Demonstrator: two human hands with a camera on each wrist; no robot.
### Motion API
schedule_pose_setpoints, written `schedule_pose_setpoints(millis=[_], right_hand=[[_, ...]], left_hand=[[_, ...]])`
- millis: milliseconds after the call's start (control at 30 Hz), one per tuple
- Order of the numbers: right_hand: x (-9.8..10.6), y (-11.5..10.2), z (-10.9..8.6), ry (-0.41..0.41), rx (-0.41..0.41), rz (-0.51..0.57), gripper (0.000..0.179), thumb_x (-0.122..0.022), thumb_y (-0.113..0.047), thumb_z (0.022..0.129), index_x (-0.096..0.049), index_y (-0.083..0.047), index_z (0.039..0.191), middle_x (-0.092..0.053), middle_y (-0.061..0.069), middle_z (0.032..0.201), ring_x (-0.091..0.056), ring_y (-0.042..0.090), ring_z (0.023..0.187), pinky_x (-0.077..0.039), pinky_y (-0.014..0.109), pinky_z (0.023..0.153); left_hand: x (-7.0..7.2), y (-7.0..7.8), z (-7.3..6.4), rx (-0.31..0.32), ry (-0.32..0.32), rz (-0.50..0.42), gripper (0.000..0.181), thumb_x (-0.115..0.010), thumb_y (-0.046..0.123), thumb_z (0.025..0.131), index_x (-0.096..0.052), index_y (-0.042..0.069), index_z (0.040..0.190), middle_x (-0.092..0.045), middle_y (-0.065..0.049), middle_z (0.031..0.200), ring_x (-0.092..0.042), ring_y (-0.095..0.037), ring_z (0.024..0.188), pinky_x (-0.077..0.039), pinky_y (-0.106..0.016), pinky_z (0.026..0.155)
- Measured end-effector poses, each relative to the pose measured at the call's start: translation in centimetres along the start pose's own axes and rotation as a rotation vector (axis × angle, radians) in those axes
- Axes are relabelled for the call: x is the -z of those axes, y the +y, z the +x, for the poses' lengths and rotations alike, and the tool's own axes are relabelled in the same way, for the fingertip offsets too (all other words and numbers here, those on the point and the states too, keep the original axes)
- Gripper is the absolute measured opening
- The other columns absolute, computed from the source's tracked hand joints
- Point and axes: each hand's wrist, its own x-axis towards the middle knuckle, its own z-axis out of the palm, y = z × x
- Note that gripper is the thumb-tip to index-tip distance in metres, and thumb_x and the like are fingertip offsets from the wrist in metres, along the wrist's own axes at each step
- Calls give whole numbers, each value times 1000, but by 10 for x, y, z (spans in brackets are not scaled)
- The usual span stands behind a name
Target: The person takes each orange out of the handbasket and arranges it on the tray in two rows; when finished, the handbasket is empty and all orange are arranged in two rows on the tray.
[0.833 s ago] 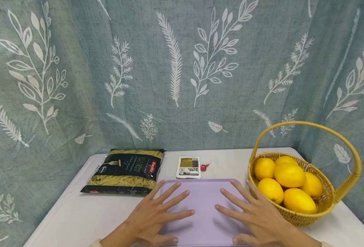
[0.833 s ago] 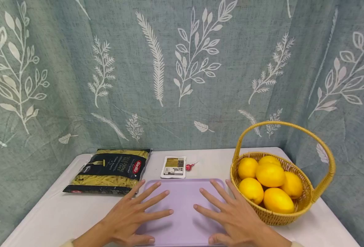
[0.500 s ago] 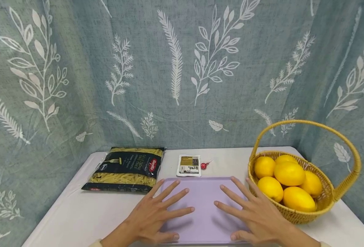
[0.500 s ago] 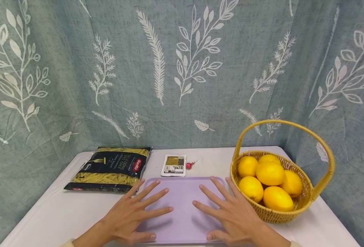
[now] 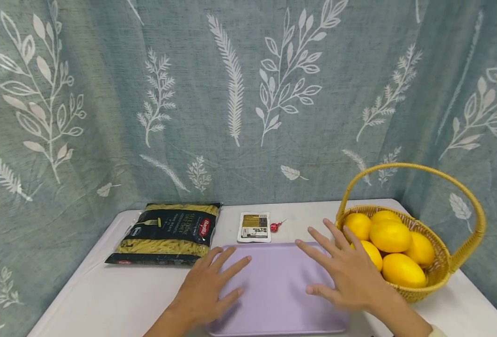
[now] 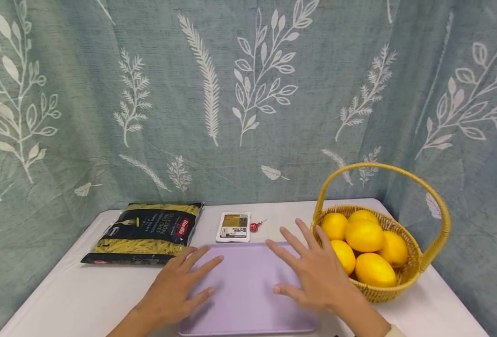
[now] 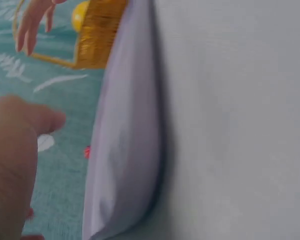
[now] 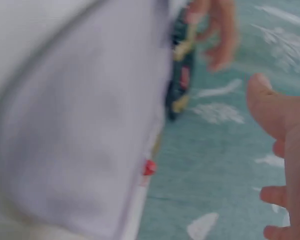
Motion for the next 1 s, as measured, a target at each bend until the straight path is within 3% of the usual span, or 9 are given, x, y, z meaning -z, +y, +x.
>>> schedule_pose_setpoints(millis=[100, 233, 367, 467, 533, 667, 833, 1000], right_hand=[[8, 4, 11, -16, -76, 10, 89, -68, -68, 83, -34, -37, 159, -41, 5, 160, -24, 43, 150, -30, 72, 109], [17, 14, 23, -20, -177, 41, 84, -70, -65, 84, -42, -31, 155, -44, 8, 158, -26, 45, 149, -27, 73, 110], [24, 26, 27, -28, -302, 106, 78, -69, -61, 88, -46, -24, 153, -44, 13, 157, -26, 47, 147, -25, 76, 111], [28, 36, 25, -23, -396, 155, 76, -70, -56, 90, -46, -21, 153, -43, 16, 157, -26, 48, 147, -27, 80, 106], [30, 41, 22, -5, -451, 183, 74, -71, -53, 90, -47, -18, 151, -44, 18, 155, -27, 50, 146, -28, 83, 101], [32, 53, 14, 40, -516, 216, 70, -75, -44, 90, -50, -14, 148, -46, 23, 151, -29, 56, 142, -28, 84, 99], [33, 69, 4, 85, -570, 250, 69, -77, -38, 89, -51, -8, 145, -48, 25, 148, -30, 58, 138, -26, 84, 99], [30, 84, -9, 66, -615, 283, 68, -76, -33, 91, -49, -3, 145, -47, 28, 147, -33, 57, 134, -30, 78, 100]], left_hand=[[0, -3, 2, 152, 7, -59, 61, -67, 46, 94, -50, 32, 151, -55, -8, 144, -54, -35, 125, -52, -57, 96], [-1, -7, 4, 299, 10, -139, 59, -72, 39, 91, -56, 23, 146, -63, -8, 128, -58, -31, 116, -54, -53, 94], [-1, -9, 4, 445, -31, -218, 54, -74, 34, 90, -60, 17, 140, -67, -6, 117, -62, -27, 112, -56, -50, 91], [-1, -9, 4, 543, -57, -305, 46, -75, 29, 89, -65, 12, 131, -68, -3, 101, -65, -20, 93, -57, -44, 76], [-2, -10, 2, 589, -71, -365, 39, -75, 25, 89, -69, 8, 124, -64, 2, 86, -60, -15, 77, -52, -36, 65], [-6, -14, -4, 650, -79, -456, 27, -73, 16, 89, -73, 2, 112, -54, 6, 68, -48, -10, 61, -40, -27, 57], [-13, -19, -7, 676, -29, -517, 25, -69, 4, 83, -73, -2, 107, -56, 6, 65, -51, -9, 59, -42, -25, 55], [-17, -23, -8, 688, 2, -582, 30, -68, -2, 77, -74, -5, 107, -58, 6, 64, -53, -9, 59, -44, -23, 54]])
